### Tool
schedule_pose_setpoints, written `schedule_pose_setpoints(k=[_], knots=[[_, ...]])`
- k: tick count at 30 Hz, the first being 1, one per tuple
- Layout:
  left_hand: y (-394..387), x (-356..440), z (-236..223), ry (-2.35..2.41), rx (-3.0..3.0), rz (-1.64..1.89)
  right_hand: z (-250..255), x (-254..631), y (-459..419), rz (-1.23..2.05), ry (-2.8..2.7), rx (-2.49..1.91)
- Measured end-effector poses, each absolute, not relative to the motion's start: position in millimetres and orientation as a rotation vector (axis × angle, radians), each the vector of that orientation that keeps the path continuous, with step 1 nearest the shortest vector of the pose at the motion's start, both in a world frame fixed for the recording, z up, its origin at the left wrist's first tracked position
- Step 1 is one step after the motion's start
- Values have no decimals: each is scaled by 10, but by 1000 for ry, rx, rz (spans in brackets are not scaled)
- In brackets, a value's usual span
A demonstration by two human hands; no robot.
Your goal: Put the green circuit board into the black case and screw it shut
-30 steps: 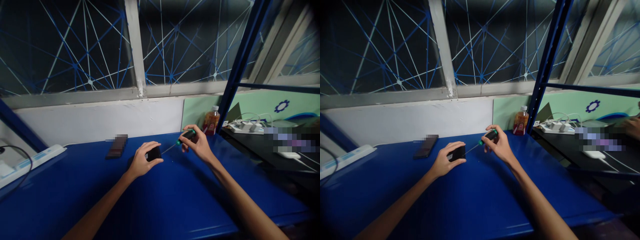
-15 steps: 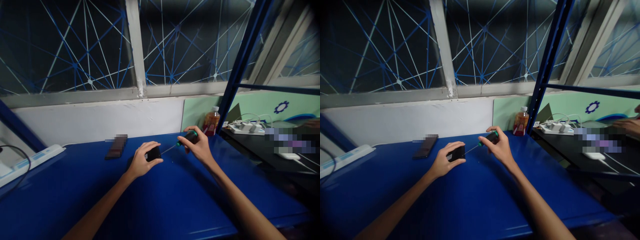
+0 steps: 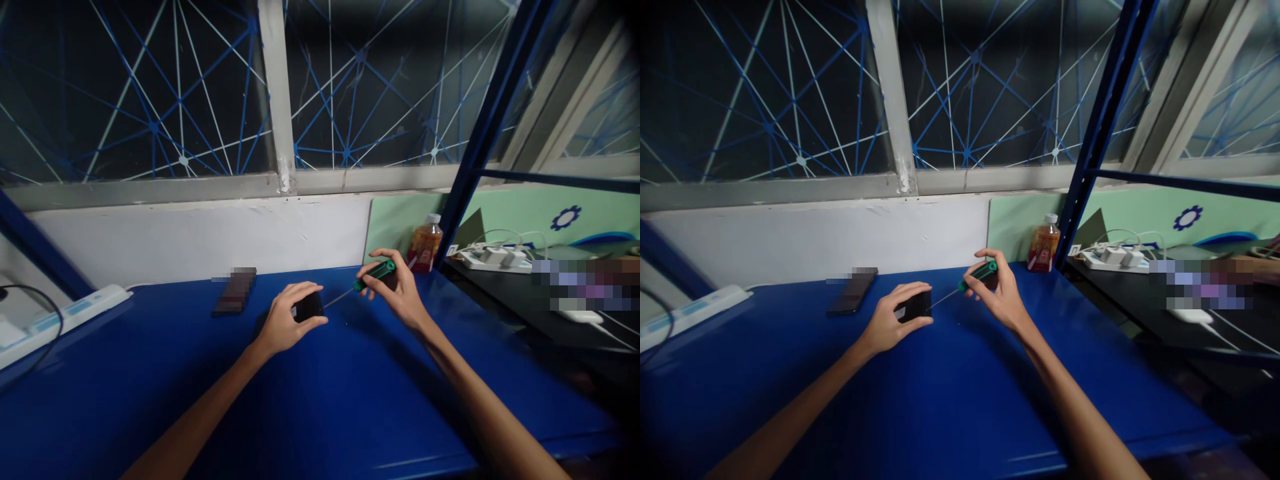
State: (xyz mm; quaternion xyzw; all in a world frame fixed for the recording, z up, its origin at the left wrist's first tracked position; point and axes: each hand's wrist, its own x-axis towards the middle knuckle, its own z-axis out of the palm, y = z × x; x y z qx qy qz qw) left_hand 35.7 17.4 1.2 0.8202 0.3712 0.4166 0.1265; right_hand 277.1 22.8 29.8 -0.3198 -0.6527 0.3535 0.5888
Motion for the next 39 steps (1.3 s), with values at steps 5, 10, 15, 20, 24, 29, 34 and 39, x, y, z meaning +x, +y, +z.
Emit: schedule_pose_setpoints(k=[5,10,15,20,24,29,34,39], knots=[[170,362,2,1077,2382,1219,282,2775,248,816,-1482,-811],[170,366,3,1072,2384,1212,264,2758,254,736,-1448,-878],[158,366,16,1087,2378,1200,321,2768,233,914,-1461,-748],[152,369,37,1100,2373,1196,300,2770,236,735,-1445,-910],[156,367,37,1100,2375,1204,304,2767,241,839,-1469,-810],[153,364,30,1083,2386,1207,310,2770,243,804,-1467,-852],[151,369,48,1084,2376,1211,334,2782,230,871,-1483,-799],[152,370,48,1087,2376,1219,323,2790,238,827,-1457,-871]])
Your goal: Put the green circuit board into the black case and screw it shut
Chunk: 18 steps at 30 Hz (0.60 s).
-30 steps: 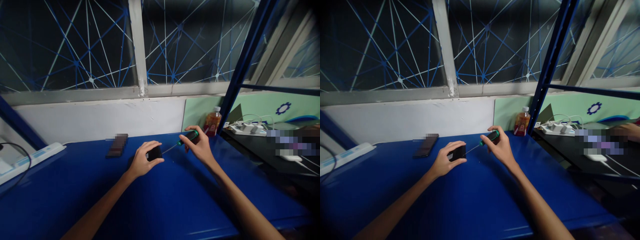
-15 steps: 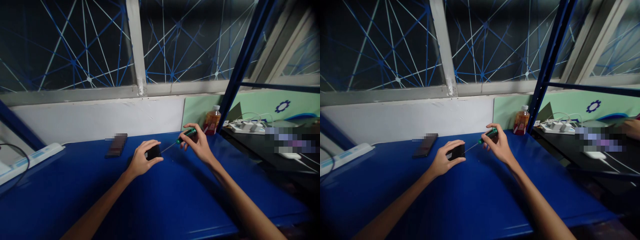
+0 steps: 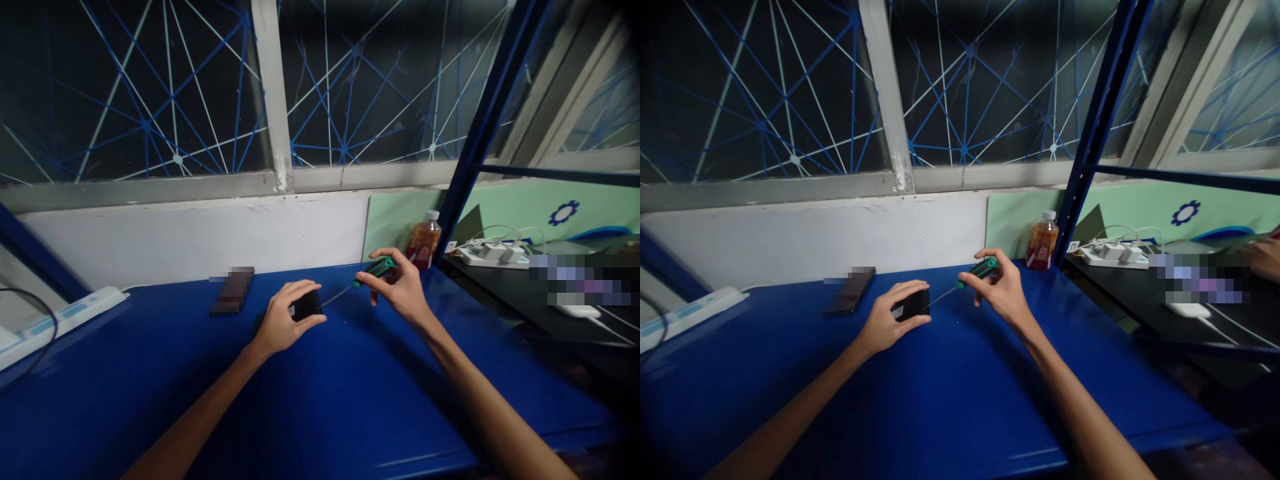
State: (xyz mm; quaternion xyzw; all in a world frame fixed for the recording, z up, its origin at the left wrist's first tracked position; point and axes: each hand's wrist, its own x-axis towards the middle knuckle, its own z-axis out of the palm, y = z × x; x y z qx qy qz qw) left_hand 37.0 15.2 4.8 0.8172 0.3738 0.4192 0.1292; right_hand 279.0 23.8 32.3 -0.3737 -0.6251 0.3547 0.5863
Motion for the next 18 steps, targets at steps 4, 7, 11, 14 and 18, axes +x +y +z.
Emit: schedule_pose_setpoints(k=[4,7,11,14,18], knots=[[156,364,42,1085,2378,1227,313,2772,237,784,-1456,-889],[158,360,35,1083,2379,1227,326,2778,236,932,-1494,-783],[156,365,26,1099,2374,1216,317,2787,245,849,-1479,-842],[155,373,23,1090,2382,1203,316,2780,244,761,-1472,-884],[157,376,20,1094,2382,1198,333,2776,234,929,-1509,-809]])
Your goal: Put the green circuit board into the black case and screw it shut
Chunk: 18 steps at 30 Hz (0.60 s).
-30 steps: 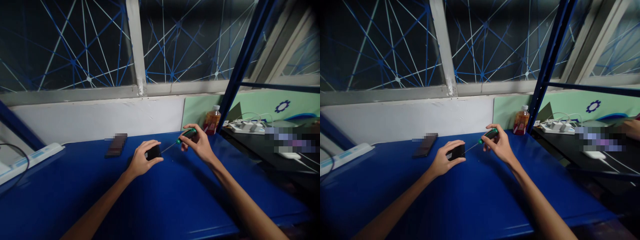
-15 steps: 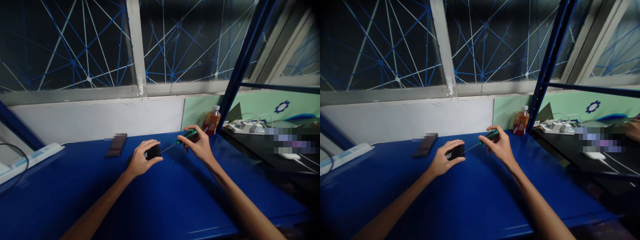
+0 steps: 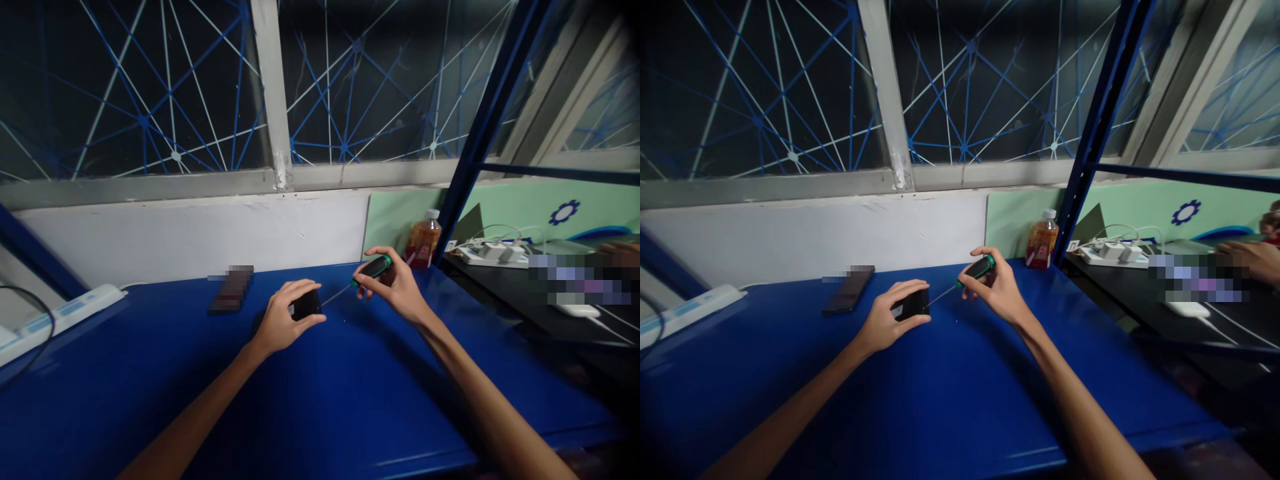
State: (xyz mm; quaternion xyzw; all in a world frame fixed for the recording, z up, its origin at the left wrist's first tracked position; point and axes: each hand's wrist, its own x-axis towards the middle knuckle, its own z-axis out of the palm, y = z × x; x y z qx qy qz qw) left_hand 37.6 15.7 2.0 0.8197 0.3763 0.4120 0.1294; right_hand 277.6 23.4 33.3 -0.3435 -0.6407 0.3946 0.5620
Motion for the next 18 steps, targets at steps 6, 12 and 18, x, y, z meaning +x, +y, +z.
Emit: schedule_pose_setpoints(k=[6,12,18], knots=[[151,372,31,1078,2383,1204,310,2735,208,744,-1421,-923],[160,376,32,1079,2378,1218,352,2752,196,939,-1493,-788],[159,375,27,1094,2374,1196,317,2744,207,779,-1469,-853]])
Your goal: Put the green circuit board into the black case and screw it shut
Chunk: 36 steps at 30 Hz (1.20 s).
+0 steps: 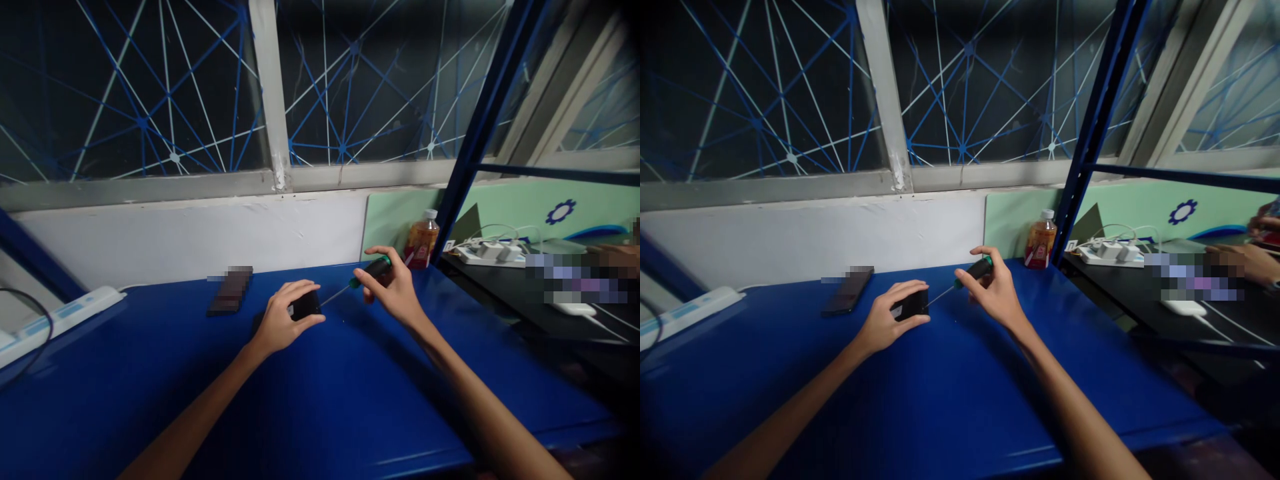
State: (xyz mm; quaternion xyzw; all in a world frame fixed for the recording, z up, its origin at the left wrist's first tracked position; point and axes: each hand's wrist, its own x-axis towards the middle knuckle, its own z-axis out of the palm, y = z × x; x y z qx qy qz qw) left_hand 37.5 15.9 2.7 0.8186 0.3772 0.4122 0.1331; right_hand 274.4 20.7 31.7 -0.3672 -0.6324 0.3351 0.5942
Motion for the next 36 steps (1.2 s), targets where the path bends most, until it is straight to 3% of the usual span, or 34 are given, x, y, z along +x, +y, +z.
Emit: schedule_pose_setpoints(k=[4,9,13,18,23,28,33,36], knots=[[156,377,28,1113,2362,1206,334,2743,201,893,-1486,-803],[165,377,19,1106,2372,1198,334,2747,210,766,-1460,-893],[170,374,13,1115,2371,1208,342,2757,213,912,-1499,-800],[166,375,10,1100,2380,1182,329,2745,204,734,-1439,-906],[165,380,8,1110,2380,1188,324,2746,218,920,-1483,-790],[168,374,-3,1112,2393,1177,324,2754,221,779,-1472,-888],[165,378,-9,1115,2386,1186,326,2750,223,934,-1498,-786],[166,378,-10,1123,2383,1168,295,2733,232,805,-1470,-886]])
